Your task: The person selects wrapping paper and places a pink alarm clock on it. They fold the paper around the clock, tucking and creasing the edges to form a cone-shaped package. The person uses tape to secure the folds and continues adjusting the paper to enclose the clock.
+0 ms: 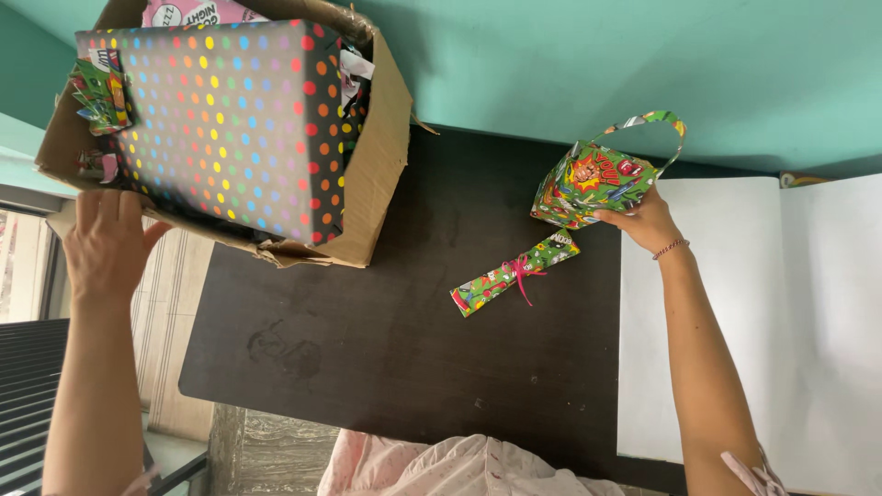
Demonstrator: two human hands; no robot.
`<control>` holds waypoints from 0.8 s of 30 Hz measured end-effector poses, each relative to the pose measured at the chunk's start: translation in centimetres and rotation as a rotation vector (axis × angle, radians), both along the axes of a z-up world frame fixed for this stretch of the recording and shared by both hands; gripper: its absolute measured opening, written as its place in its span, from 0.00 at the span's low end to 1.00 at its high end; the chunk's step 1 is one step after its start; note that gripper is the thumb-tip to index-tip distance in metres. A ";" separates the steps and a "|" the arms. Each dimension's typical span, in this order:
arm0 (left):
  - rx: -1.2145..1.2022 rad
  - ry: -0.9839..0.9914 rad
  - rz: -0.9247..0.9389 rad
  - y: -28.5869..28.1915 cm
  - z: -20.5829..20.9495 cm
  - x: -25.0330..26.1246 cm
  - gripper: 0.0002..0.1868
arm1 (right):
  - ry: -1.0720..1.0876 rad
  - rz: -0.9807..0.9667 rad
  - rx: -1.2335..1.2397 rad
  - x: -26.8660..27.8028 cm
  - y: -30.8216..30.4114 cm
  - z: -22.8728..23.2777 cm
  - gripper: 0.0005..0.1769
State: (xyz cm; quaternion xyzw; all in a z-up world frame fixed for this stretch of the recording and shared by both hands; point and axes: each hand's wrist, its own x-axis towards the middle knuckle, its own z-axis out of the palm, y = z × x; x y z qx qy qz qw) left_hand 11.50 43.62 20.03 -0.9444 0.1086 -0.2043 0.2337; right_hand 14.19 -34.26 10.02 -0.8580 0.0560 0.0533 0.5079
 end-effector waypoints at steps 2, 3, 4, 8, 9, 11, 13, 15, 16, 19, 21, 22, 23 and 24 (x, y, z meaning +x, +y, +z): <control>-0.044 0.036 0.019 -0.2 -0.2 -0.5 0.28 | 0.004 -0.003 -0.002 -0.1 0.1 -0.1 0.47; -0.042 0.055 0.023 -0.5 -0.4 -0.8 0.27 | 0.006 -0.004 -0.004 -0.1 0.1 -0.1 0.47; -0.040 0.073 0.027 -0.8 -0.5 -0.9 0.27 | -0.012 0.005 -0.013 -0.1 0.1 -0.1 0.47; -0.190 0.078 0.069 -2.7 -0.3 -2.2 0.26 | 0.001 0.005 -0.004 -0.1 -0.3 -0.3 0.48; -0.234 0.088 0.084 -3.2 -0.1 -2.4 0.26 | 0.019 -0.003 0.008 0.2 -0.4 -0.3 0.48; -0.343 0.074 0.082 -4.2 0.6 -2.9 0.26 | 0.006 0.010 0.003 0.3 -0.6 -0.5 0.48; -0.472 0.021 0.058 -5.4 0.5 -4.1 0.30 | -0.008 0.025 0.037 0.2 -0.8 -0.8 0.47; -0.564 -0.157 -0.011 -7.6 -1.5 -5.5 0.26 | -0.025 0.042 0.106 0.2 -0.9 -1.2 0.47; -0.610 -0.248 -0.049 -8.3 -2.4 -6.4 0.24 | -0.035 0.045 0.071 0.1 -1.0 -1.3 0.46; -0.774 -0.529 -0.177 -13.6 -7.9 -8.0 0.10 | -0.085 0.074 -0.028 0.0 -1.2 -1.8 0.46; -0.806 -0.550 -0.298 -19.5 -11.7 -10.1 0.11 | -0.149 0.119 -0.081 -0.1 -1.4 -2.0 0.45; -0.943 -0.422 -0.347 -22.8 -13.3 -11.1 0.14 | -0.126 0.109 -0.059 -0.2 -1.6 -2.2 0.45; -1.023 -0.326 -0.416 -26.1 -14.4 -11.8 0.15 | -0.102 0.099 -0.037 -0.3 -1.8 -2.4 0.46; -1.089 -0.161 -0.408 -29.2 -15.2 -11.7 0.18 | -0.082 0.093 -0.015 -0.2 -1.9 -2.5 0.46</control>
